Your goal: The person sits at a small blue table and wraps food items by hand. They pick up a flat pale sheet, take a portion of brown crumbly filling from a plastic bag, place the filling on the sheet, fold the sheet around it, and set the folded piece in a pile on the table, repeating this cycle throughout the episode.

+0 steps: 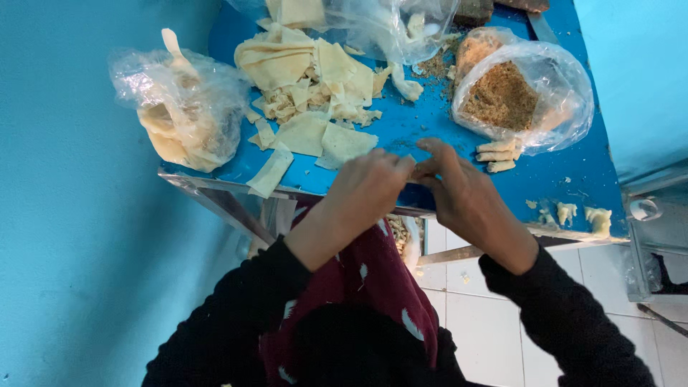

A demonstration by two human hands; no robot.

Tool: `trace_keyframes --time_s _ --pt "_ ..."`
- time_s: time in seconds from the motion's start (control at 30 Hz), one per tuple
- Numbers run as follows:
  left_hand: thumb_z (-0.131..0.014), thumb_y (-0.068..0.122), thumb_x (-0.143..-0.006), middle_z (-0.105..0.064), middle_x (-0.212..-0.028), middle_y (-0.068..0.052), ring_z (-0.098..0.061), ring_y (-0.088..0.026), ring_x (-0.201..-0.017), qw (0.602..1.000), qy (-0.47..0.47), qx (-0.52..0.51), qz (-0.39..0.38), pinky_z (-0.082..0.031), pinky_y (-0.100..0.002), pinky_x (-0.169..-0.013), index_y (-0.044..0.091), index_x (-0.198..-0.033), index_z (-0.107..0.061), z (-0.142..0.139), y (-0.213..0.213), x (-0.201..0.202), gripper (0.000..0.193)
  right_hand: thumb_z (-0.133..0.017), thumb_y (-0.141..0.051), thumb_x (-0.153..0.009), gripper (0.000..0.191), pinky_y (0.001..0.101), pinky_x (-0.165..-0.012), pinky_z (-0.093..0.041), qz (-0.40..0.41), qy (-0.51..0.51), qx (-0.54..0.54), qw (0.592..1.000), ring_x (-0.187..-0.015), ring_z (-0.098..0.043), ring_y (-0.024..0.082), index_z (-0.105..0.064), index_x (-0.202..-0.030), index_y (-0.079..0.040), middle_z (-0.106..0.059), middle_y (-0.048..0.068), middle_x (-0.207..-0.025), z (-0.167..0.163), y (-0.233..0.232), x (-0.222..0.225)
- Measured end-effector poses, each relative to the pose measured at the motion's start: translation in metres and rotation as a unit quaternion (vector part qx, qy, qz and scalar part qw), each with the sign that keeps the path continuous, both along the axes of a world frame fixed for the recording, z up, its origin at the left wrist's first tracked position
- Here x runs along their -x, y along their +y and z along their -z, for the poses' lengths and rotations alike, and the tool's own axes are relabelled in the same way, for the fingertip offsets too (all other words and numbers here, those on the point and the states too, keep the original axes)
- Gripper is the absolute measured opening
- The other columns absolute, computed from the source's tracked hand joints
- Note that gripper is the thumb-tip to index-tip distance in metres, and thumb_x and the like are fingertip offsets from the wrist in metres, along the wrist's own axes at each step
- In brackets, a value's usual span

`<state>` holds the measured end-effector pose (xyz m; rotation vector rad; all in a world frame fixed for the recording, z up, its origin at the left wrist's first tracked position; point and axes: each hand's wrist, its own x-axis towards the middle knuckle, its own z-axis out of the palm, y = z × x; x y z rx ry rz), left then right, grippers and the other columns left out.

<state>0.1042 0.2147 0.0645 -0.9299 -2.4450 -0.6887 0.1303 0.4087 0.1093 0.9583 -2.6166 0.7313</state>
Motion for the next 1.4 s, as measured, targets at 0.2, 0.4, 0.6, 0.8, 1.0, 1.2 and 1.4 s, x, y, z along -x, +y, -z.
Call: trace_keyframes --time_s 0.2,0.4,0.6,0.8,1.0,1.2,1.4 --pt "-0.064 0.002 -0.080 -0.064 -0.091 -0.012 -0.063 -0.030 -0.094 0.995 0.101 0.006 0.006 -0.056 -0.042 -0.077 0.002 -0.091 -0.063 0.006 0.001 -0.004 0.011 -0.068 0.006 -0.091 0.050 0.0469 -0.089 -0.054 0.010 0.077 -0.021 0.997 -0.102 -0.069 0.036 -0.045 -0.135 -0.002 -0.071 0.017 -0.102 0.008 0.000 -0.001" --pt "-0.068 0.005 -0.081 -0.063 -0.088 -0.009 -0.063 -0.027 -0.093 0.996 0.078 0.020 -0.023 -0.056 -0.038 -0.079 0.006 -0.093 -0.065 -0.001 0.006 0.004 0.012 -0.063 0.006 -0.089 0.058 0.0417 -0.085 -0.058 -0.002 -0.129 0.063 0.990 -0.095 -0.075 0.030 -0.040 -0.142 -0.004 -0.072 0.014 -0.098 -0.015 0.005 0.020" --pt "-0.070 0.011 -0.081 -0.062 -0.088 -0.007 -0.062 -0.024 -0.091 0.984 0.127 0.121 -0.033 -0.055 -0.034 -0.075 0.006 -0.093 -0.064 0.000 0.009 0.004 0.015 -0.067 0.006 -0.089 0.058 0.0448 -0.079 -0.055 0.004 -0.004 -0.018 1.000 -0.100 -0.069 0.036 -0.042 -0.140 -0.003 -0.070 0.018 -0.103 -0.011 0.001 0.018" --pt "-0.069 0.012 -0.079 -0.061 -0.089 -0.007 -0.061 -0.023 -0.091 0.979 0.148 0.133 -0.037 -0.053 -0.033 -0.077 0.005 -0.093 -0.065 0.002 0.007 0.013 0.016 -0.065 0.008 -0.090 0.054 0.0441 -0.084 -0.055 -0.026 0.004 -0.023 0.999 -0.100 -0.067 0.034 -0.042 -0.139 -0.001 -0.067 0.017 -0.102 -0.009 0.004 0.027" --pt "-0.068 0.011 -0.081 -0.061 -0.091 -0.008 -0.060 -0.022 -0.094 0.983 0.150 0.097 -0.030 -0.052 -0.033 -0.080 0.002 -0.096 -0.067 0.002 0.000 0.007 0.018 -0.068 0.003 -0.091 0.055 0.0421 -0.081 -0.057 0.005 -0.013 0.004 1.000 -0.097 -0.072 0.031 -0.042 -0.139 -0.002 -0.071 0.015 -0.104 0.004 0.013 0.031" --pt "-0.064 0.030 -0.090 -0.063 -0.113 -0.011 -0.055 -0.026 -0.112 0.969 0.151 0.175 -0.093 -0.045 -0.042 -0.100 -0.003 -0.116 -0.070 0.004 -0.001 -0.012 0.042 -0.060 0.011 -0.087 0.060 0.0464 -0.106 -0.049 0.058 0.148 -0.133 0.978 -0.121 -0.065 0.035 -0.042 -0.142 -0.002 -0.067 0.021 -0.128 0.025 0.005 0.010" --pt "-0.062 0.051 -0.091 -0.061 -0.128 -0.014 -0.050 -0.032 -0.125 0.977 0.115 0.088 -0.155 -0.035 -0.055 -0.108 0.000 -0.128 -0.062 -0.007 0.004 0.003 0.063 -0.058 0.012 -0.072 0.084 0.0567 -0.121 -0.026 0.054 0.125 -0.192 0.972 -0.143 -0.049 0.040 -0.037 -0.153 0.002 -0.056 0.025 -0.148 0.010 -0.006 0.009"
